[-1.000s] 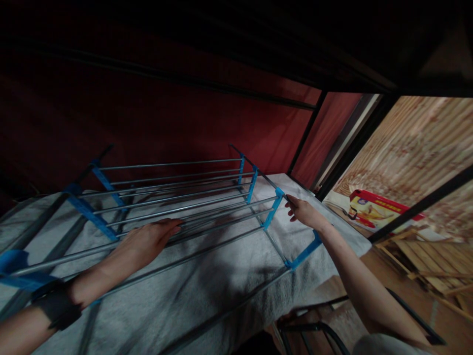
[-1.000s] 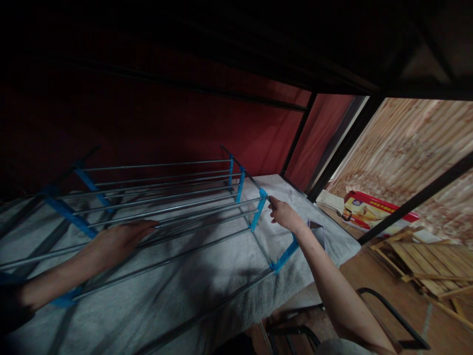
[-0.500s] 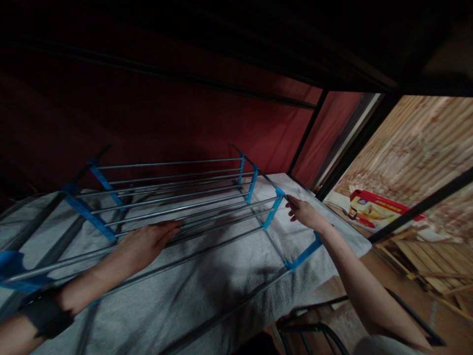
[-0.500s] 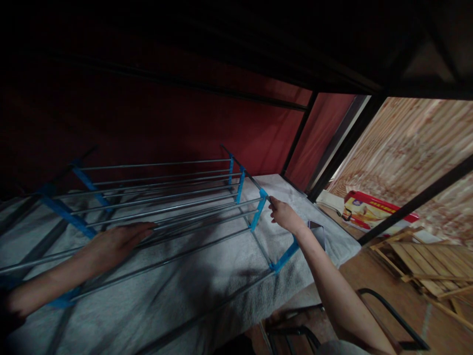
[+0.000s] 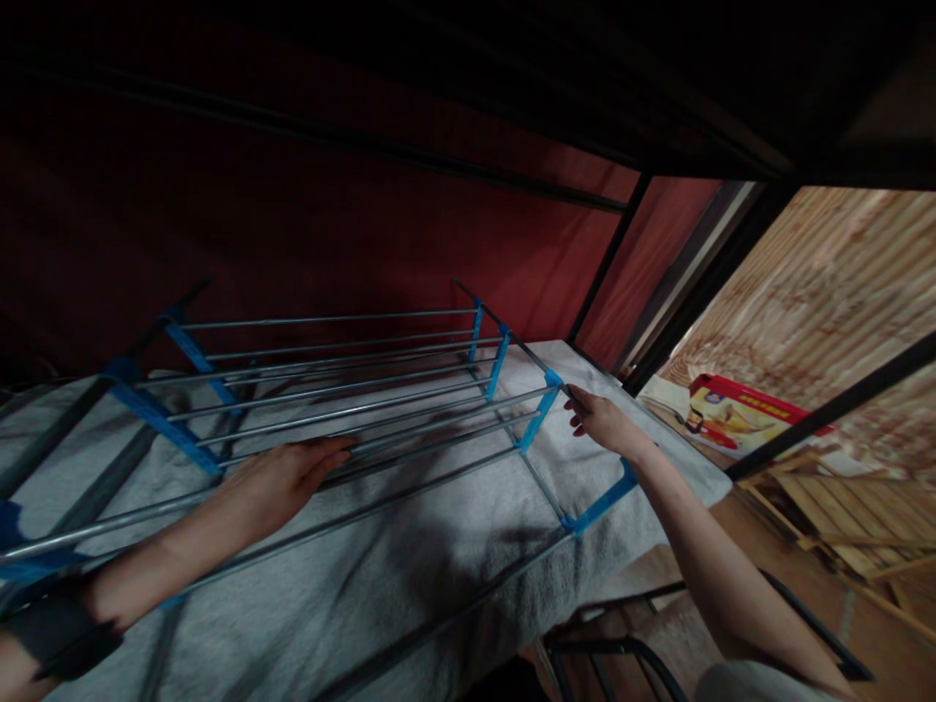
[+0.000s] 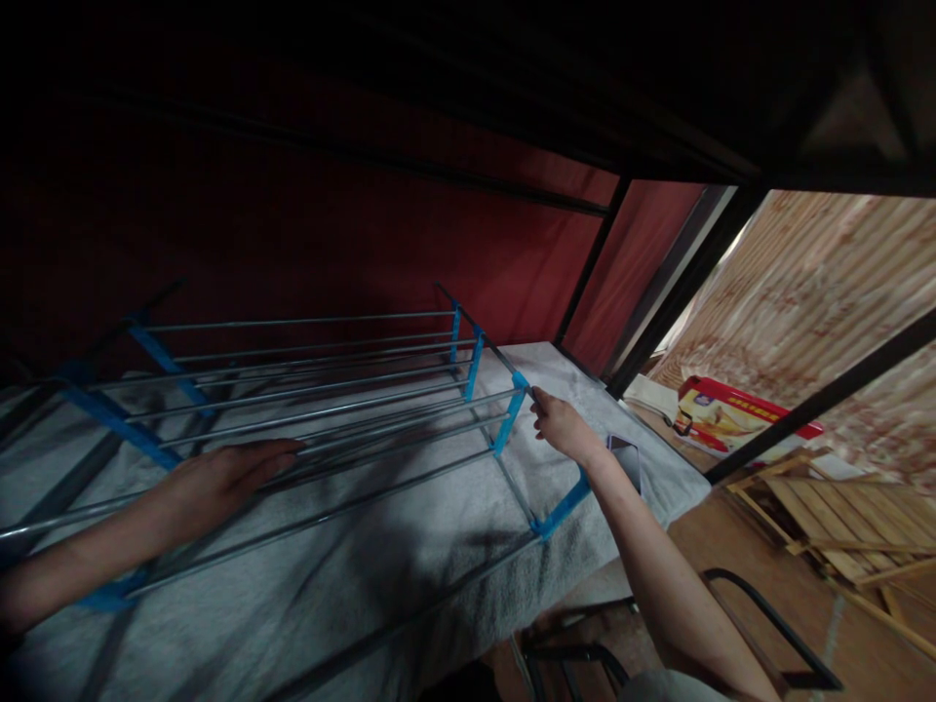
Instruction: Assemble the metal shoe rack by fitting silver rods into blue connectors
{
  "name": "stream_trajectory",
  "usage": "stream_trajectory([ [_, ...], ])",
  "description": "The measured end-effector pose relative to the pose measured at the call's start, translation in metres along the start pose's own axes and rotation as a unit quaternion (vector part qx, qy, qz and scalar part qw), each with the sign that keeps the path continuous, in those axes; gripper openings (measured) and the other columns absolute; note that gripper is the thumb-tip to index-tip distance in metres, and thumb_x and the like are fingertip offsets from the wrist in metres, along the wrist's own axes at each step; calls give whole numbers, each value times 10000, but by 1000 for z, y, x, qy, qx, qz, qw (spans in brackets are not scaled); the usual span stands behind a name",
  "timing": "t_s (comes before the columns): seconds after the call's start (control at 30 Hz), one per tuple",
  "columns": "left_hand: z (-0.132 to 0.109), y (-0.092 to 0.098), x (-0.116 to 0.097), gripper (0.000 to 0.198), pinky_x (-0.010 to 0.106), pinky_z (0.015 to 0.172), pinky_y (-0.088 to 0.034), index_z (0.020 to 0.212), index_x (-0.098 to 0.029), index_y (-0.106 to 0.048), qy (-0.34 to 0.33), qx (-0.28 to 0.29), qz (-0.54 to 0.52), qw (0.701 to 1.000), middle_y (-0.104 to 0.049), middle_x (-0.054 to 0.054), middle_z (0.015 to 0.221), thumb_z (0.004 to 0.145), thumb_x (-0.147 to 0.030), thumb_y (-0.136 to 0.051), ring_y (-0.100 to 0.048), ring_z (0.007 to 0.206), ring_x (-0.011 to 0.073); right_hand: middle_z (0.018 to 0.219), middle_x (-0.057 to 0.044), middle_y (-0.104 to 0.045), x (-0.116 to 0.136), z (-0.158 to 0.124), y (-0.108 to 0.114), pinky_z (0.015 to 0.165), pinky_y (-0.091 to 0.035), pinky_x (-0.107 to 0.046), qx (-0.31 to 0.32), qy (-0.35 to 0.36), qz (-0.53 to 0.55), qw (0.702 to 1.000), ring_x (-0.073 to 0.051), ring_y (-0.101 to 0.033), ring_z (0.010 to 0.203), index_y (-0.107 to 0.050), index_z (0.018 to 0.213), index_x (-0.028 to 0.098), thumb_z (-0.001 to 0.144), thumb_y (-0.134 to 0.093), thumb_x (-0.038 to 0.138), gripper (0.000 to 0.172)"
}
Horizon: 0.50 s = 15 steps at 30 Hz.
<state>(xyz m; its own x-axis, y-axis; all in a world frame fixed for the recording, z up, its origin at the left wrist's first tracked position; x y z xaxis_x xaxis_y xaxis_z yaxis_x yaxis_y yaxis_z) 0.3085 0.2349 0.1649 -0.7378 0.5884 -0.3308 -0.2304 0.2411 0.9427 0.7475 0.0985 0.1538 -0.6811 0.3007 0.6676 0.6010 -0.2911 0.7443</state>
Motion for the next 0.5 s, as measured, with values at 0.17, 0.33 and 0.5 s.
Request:
stream_trajectory([
  [0.17, 5, -12, 10, 644, 374, 1043, -465, 1303, -215, -646, 2, 6, 8, 1000, -655, 57, 1331, 896, -526, -255, -616, 1227, 281, 1106, -103, -675, -1, 0, -1, 509, -538, -188, -2, 16, -2, 1000, -85, -618, 592, -518, 1374, 171, 929, -414, 135, 458],
  [0.33, 7, -17, 12, 630, 368, 1020, -474, 1310, -228, -638, 2, 7, 5, 1000, -671, 50, 1306, 895, -515, -261, -634, 1201, 277, 1112, -111, -671, -1, 0, -1, 509, -542, -196, -6, 16, -8, 1000, -92, -628, 596, -511, 1378, 165, 928, -420, 138, 460],
  [0.5, 7, -15, 12, 625, 356, 1027, -459, 1318, -232, -632, 7, 5, 15, 1000, -667, 47, 1314, 905, -512, -256, -626, 1212, 269, 1105, -109, -682, 1, -2, 0, 500, -539, -194, -11, 23, -9, 1000, -86, -620, 575, -502, 1392, 175, 932, -417, 137, 469],
])
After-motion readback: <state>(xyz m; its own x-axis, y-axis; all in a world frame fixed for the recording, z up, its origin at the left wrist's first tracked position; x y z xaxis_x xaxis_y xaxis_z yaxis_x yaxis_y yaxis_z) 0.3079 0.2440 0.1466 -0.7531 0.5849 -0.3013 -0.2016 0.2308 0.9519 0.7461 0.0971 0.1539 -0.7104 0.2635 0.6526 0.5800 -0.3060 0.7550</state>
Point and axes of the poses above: each hand's wrist, its own z-axis towards the middle knuckle, its own y-axis out of the back of the hand, x = y × z, the point moved 7 cm from there along z, towards the middle knuckle
